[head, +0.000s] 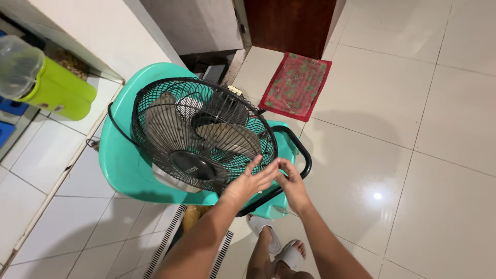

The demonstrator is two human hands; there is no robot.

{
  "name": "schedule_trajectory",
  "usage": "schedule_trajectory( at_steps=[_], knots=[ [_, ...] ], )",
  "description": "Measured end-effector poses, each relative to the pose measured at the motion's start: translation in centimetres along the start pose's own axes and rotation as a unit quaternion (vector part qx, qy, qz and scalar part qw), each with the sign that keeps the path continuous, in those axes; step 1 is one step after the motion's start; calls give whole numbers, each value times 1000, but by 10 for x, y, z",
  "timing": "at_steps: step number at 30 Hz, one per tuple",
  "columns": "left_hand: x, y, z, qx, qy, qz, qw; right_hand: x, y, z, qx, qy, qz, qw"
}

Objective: The person places an electric fan onto a plastic chair, unfastens the clips around the fan cage, and removes the front grill from the fan by hand.

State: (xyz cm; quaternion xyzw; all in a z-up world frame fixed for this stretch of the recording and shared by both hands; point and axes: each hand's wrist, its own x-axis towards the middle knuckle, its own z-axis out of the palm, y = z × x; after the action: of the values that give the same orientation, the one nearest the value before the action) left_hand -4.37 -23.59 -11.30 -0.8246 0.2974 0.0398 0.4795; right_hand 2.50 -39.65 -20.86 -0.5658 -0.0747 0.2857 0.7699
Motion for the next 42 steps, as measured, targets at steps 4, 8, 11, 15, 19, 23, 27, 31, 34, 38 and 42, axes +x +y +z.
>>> schedule_trajectory(
  at_steps=[4,8,11,15,19,23,27,31,34,38,42],
  knots=[
    [1,-3,3,39,32,-5,999,1,-1,11,9,65,59,996],
    [-2,-20,-5,23,-2,75,997,9,1,20,-25,60,-29,997],
    [-1,-35,-7,3,-8,94,996,18,-4,28,-6,63,-45,997],
    [0,-48,-4,4,14,114,993,25,1,22,-3,44,-26,999],
    [-2,-55,-7,-9,25,111,993,46,48,-11,22,90,-46,995],
    [6,-67,-5,-48,12,106,993,49,70,-61,66,82,-123,987],
    [11,-78,8,-62,40,70,995,12,38,-27,-82,58,138,985],
    [17,-93,8,-112,75,54,989,13,20,41,-45,-26,130,990],
    [25,-111,4,-118,-6,47,992,26,24,65,128,29,197,972],
    [28,-125,6,-148,-13,27,989,43,35,60,207,47,186,959],
    [35,-125,14,-201,1,-17,979,52,31,49,223,12,184,957]
  ],
)
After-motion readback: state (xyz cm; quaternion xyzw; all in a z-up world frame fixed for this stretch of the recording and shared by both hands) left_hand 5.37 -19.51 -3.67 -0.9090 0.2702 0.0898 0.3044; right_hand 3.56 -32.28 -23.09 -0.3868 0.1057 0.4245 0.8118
